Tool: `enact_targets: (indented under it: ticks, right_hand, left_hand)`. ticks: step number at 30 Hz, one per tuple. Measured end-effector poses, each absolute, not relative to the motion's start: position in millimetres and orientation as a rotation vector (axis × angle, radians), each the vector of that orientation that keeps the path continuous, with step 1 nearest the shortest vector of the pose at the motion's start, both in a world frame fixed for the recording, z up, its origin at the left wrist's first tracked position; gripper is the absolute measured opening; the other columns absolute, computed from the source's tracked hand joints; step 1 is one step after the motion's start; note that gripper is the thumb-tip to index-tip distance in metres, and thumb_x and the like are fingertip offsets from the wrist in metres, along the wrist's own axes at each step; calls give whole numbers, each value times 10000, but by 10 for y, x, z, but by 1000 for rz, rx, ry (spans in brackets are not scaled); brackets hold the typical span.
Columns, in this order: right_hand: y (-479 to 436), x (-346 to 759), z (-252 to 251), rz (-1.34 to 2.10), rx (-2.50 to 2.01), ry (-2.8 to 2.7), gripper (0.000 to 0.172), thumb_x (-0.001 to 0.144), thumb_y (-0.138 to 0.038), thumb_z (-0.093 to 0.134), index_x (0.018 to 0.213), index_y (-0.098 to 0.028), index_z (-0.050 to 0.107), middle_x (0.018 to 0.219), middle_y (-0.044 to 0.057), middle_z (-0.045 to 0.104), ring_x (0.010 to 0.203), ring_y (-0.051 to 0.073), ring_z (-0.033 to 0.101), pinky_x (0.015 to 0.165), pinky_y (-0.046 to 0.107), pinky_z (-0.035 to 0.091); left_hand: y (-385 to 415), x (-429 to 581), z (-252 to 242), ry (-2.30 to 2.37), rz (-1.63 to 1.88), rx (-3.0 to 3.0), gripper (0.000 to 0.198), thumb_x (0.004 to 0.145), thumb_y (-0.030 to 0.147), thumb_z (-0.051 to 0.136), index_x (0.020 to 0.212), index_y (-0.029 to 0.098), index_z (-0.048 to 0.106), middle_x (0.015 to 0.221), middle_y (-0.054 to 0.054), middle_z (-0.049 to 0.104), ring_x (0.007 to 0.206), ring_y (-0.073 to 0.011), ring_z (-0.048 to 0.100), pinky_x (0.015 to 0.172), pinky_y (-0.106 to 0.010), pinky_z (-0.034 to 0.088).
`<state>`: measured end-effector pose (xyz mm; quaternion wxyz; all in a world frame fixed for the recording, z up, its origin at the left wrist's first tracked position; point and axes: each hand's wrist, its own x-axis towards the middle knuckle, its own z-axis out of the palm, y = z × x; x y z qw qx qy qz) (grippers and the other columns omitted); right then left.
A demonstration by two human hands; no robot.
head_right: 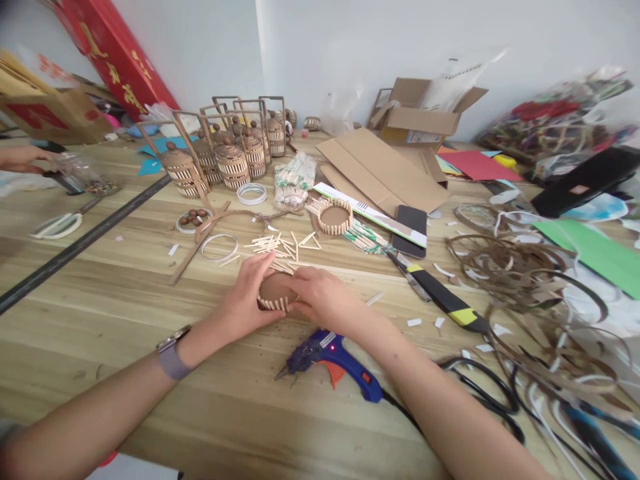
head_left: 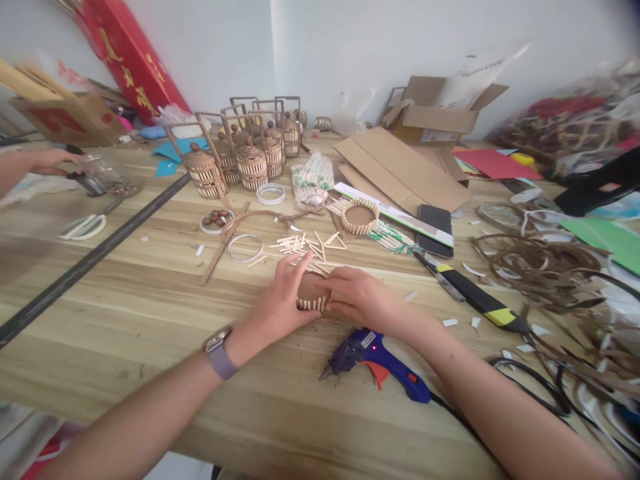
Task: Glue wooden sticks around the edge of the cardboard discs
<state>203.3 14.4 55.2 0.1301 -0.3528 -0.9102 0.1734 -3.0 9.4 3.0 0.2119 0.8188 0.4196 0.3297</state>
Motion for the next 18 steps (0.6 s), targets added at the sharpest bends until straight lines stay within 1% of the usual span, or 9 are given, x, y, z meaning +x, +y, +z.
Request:
enact_targets:
  ticks: [2, 4, 5, 8, 11, 13, 15, 16, 18]
  right_hand:
    - [93, 2108, 668, 526, -1134, -2542, 216, 910, -236, 560, 1104, -159, 614, 988, 99, 656, 846, 205, 604, 720, 309, 464]
    - [-3, 2210, 809, 545, -1306, -2477, 121, 914, -258, 547, 965, -180, 624, 886, 61, 664, 759, 185, 602, 661, 284, 445]
    - [-70, 2269, 877, 568, -1397, -2483, 115, 914, -263, 542, 875, -190, 620, 825, 46, 663, 716, 180, 600, 632, 276, 429]
    - [-325, 2452, 1001, 696, -1702, -2594, 217, 905, -347, 553, 743, -212, 606, 746, 40, 672, 642, 195, 603, 565, 281, 383]
    - [-587, 2580, 935, 819, -1962, -2595, 137, 826, -348, 645, 776, -221, 627, 766, 53, 699, 657, 229, 637, 564, 293, 381]
    - [-716, 2609, 806, 880, -1979, -2563, 130, 764, -317, 694, 809, -218, 621, 842, 69, 710, 730, 251, 660, 602, 302, 410]
    - [-793, 2607, 666, 873, -1950, -2501, 120, 767, -278, 659, 851, -215, 601, 896, 78, 703, 792, 256, 662, 647, 311, 432]
    - [-813, 2606, 609, 861, -1937, -2471, 91, 774, -249, 622, 850, -214, 585, 887, 74, 694, 788, 248, 655, 653, 312, 434]
    - [-829, 2620, 541, 869, -1911, -2413, 37, 763, -196, 561, 787, -219, 547, 783, 44, 662, 704, 213, 622, 616, 297, 420]
  left_hand:
    - [98, -45, 33, 1169, 900, 2252, 1123, 661, 182, 821, 1503, 359, 99, 1454, -135, 261, 1384, -367, 305, 1075, -600, 398]
    - [100, -61, 32, 1166, 898, 2233, 1133, 655, 165, 819, 1504, 369, 96, 1471, -127, 245, 1403, -365, 278, 1093, -608, 371]
    - [98, -68, 32, 1161, 900, 2222, 1148, 650, 161, 824, 1505, 374, 88, 1484, -125, 233, 1414, -367, 262, 1106, -613, 351]
    - [73, -78, 39, 1170, 913, 2166, 1237, 598, 178, 874, 1506, 393, 61, 1518, -127, 186, 1417, -389, 265, 1112, -625, 332]
    - [27, -56, 43, 1250, 957, 2100, 1308, 539, 203, 914, 1505, 401, 53, 1522, -134, 183, 1378, -414, 337, 1076, -625, 377]
    - [-1, -20, 36, 1305, 991, 2093, 1323, 532, 203, 917, 1506, 393, 42, 1517, -142, 187, 1341, -413, 392, 1054, -618, 405]
    - [-19, 22, 22, 1350, 1001, 2118, 1324, 541, 183, 908, 1506, 383, 25, 1517, -153, 171, 1319, -410, 419, 1038, -611, 425]
    - [-23, 41, 16, 1368, 996, 2133, 1312, 554, 167, 897, 1506, 381, 19, 1519, -157, 161, 1306, -406, 436, 1028, -606, 437]
    - [-26, 68, 7, 1390, 982, 2140, 1273, 586, 141, 868, 1504, 383, 20, 1520, -161, 153, 1259, -386, 488, 1006, -594, 462]
